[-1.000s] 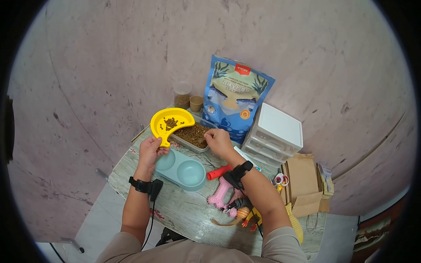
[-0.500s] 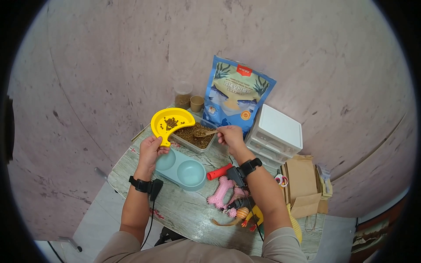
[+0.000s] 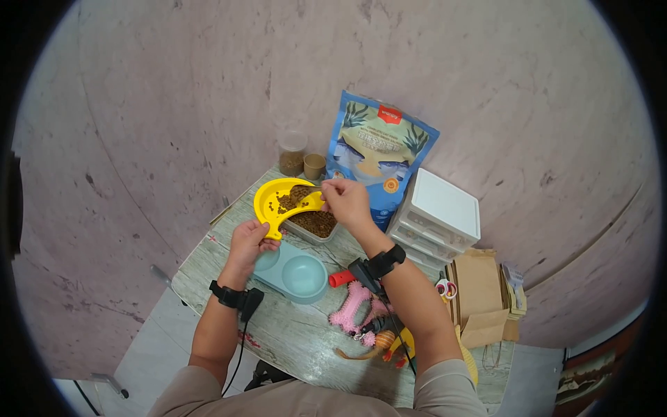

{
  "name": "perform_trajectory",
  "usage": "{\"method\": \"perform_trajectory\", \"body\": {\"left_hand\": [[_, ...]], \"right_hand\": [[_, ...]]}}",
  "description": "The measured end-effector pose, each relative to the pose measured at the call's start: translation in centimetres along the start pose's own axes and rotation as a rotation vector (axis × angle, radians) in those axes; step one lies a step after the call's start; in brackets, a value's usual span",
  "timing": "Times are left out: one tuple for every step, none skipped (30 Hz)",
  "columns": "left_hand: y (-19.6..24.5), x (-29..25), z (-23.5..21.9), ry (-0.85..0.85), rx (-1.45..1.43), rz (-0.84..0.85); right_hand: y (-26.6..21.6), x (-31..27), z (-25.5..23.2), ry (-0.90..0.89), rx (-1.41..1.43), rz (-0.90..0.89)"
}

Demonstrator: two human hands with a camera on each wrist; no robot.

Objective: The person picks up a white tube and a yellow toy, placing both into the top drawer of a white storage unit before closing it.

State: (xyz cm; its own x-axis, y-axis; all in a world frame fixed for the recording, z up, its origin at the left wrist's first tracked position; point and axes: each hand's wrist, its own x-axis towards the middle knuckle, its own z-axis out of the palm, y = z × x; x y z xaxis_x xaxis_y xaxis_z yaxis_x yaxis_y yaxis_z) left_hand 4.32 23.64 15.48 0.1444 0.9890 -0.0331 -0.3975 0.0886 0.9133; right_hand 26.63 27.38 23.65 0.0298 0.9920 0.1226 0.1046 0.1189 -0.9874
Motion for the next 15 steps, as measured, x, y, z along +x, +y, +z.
{"method": "perform_trajectory", "body": {"left_hand": [[0.1, 0.0, 0.1, -0.002, -0.003, -0.003], [0.1, 0.0, 0.1, 0.001, -0.004, -0.001], [0.2, -0.1, 0.1, -0.004, -0.006, -0.008], [0.2, -0.1, 0.1, -0.008, -0.009, -0.015], [0.2, -0.1, 0.1, -0.005, -0.012, -0.014], [0.2, -0.1, 0.0, -0.01, -0.015, -0.017], [0.2, -0.1, 0.1, -0.014, -0.017, -0.019], [0.2, -0.1, 0.1, -0.013, -0.02, -0.02], [0.1, -0.1, 0.1, -0.016, -0.016, -0.007], [0.1, -0.1, 0.1, -0.019, -0.012, 0.005], [0.2, -0.2, 0.1, -0.017, -0.014, 0.002], [0.4, -0.2, 0.1, -0.004, -0.009, -0.005], [0.5, -0.3, 0.2, 0.008, -0.004, -0.011], [0.6, -0.3, 0.1, 0.009, -0.006, -0.012], [0.7, -0.3, 0.1, -0.003, -0.068, -0.034]], "right_hand": [[0.5, -0.1, 0.6, 0.002, -0.154, -0.15], [0.8, -0.2, 1.0, 0.003, -0.309, -0.3], [0.9, -0.3, 1.0, 0.023, -0.487, -0.468], [0.5, -0.6, 1.0, 0.018, -0.488, -0.47], [-0.1, -1.1, 1.1, 0.029, -0.569, -0.57], [-0.4, -1.3, 1.0, 0.041, -0.65, -0.669], [0.2, -1.0, 0.7, 0.039, -0.651, -0.669], [1.1, -0.5, 0.2, 0.098, -0.578, -0.628], [1.9, -0.1, -0.4, 0.157, -0.504, -0.586], [1.7, -0.3, -0.7, 0.154, -0.505, -0.583], [1.5, -0.4, -1.1, 0.215, -0.417, -0.45], [1.3, -0.5, -1.4, 0.275, -0.329, -0.317], [1.3, -0.6, -1.7, 0.296, -0.246, -0.296], [1.4, -0.7, -2.0, 0.295, -0.247, -0.295], [1.6, -0.7, -2.3, 0.312, -0.18, -0.289]]}}
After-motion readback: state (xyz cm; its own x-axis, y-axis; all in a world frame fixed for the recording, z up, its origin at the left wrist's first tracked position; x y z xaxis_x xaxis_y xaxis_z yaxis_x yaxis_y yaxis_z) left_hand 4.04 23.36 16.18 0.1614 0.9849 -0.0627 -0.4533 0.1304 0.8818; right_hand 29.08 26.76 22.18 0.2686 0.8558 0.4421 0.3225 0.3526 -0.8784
